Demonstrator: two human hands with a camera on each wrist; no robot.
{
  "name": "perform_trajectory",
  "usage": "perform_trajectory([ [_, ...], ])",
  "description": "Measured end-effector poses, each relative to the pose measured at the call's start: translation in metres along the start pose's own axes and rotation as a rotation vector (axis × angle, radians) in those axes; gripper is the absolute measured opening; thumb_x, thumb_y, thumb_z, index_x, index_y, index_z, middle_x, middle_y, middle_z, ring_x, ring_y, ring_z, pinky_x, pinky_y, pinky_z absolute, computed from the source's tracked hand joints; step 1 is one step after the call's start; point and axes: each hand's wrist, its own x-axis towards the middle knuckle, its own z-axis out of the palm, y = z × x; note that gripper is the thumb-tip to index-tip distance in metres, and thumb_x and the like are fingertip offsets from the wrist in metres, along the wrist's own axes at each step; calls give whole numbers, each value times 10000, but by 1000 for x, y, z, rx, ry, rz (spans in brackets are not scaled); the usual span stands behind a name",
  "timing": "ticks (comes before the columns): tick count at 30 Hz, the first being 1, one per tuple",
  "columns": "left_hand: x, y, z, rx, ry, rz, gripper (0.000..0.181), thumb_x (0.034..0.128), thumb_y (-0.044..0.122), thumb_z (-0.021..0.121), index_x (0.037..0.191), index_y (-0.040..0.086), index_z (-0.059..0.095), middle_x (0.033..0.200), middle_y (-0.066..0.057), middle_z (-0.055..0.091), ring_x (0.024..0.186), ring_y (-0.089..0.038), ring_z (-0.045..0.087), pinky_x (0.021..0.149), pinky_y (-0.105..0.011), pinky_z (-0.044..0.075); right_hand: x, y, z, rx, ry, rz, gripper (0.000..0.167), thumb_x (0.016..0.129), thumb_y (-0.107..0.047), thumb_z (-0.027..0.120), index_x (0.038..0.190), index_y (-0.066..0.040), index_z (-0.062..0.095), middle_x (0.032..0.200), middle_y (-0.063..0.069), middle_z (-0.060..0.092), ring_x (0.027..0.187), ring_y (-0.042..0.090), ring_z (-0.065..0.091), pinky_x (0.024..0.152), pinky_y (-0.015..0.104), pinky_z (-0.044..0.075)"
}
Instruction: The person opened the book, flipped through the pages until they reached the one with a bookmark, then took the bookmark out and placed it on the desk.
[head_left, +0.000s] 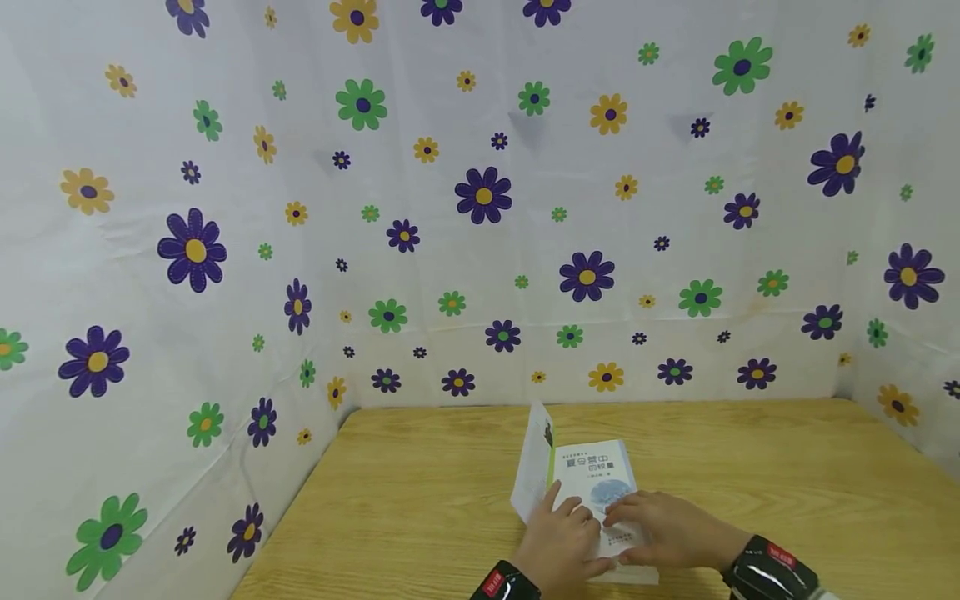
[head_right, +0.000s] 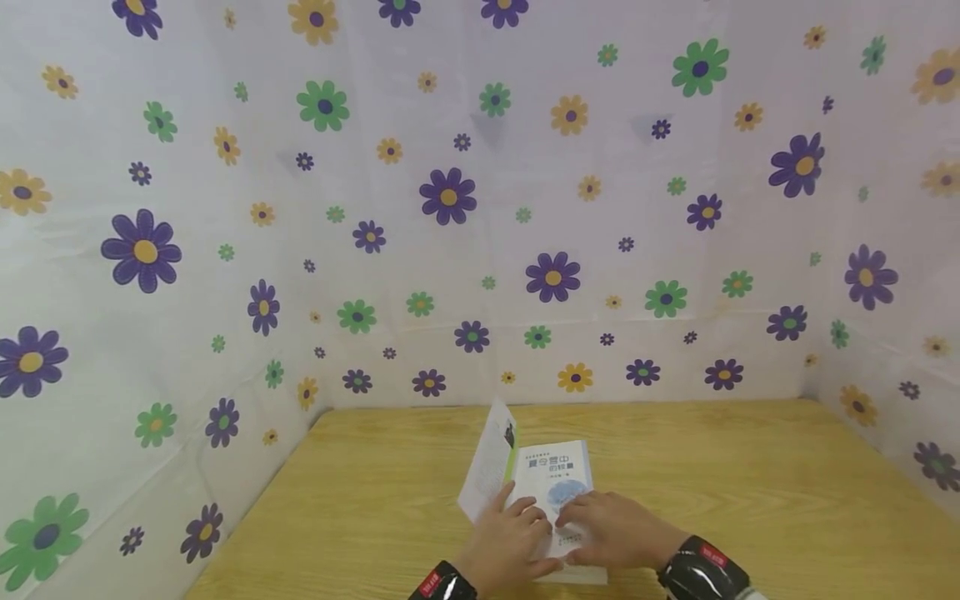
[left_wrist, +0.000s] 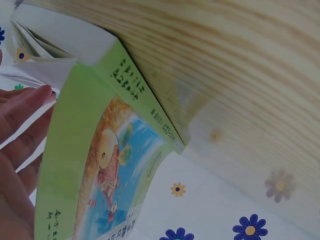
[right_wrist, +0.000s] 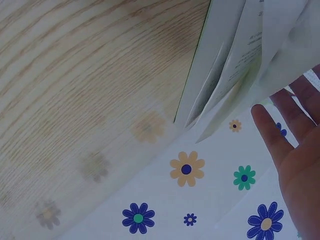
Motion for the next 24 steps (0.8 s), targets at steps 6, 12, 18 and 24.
perform_trajectory([
  [6, 2, 3, 2, 48, 65, -66, 418, 876, 572, 462, 898, 215, 679, 908, 95, 629, 974, -112, 552, 963, -409, 366, 5, -4, -2, -51, 109, -21, 294, 848, -415, 618, 999, -169, 673, 1026, -58, 619, 972, 187, 568, 819, 453, 464],
  [12, 0, 2, 4, 76, 187, -200, 367, 786, 358, 686, 1068, 131, 622, 1010, 23, 618, 976, -141, 561, 925, -396, 408, 8, -8, -1, -127, 335, 19, 578, 819, -420, 656, 1242, -46, 533, 1270, 102, 515, 1132, 294, 494, 892, 498, 417],
  [18, -13, -12, 1, 61, 325, -320, 901, 619, 53, 805, 1386, 33, 332, 1412, -172, 328, 1285, -302, 318, 1024, -422, 294, 2, -6, 4, -74, 248, 52, 780, 783, -565, 608, 1324, -29, 436, 1325, 124, 464, 1153, 321, 472, 901, 519, 404],
  [24, -25, -24, -6, 218, 122, -203, 635, 709, 143, 750, 1297, 179, 512, 1434, -33, 341, 1329, -240, 240, 1065, -417, 204, -8, -3, 11, -100, 144, 60, 655, 786, -584, 588, 1215, -90, 558, 1271, 101, 507, 1100, 331, 499, 865, 539, 418],
])
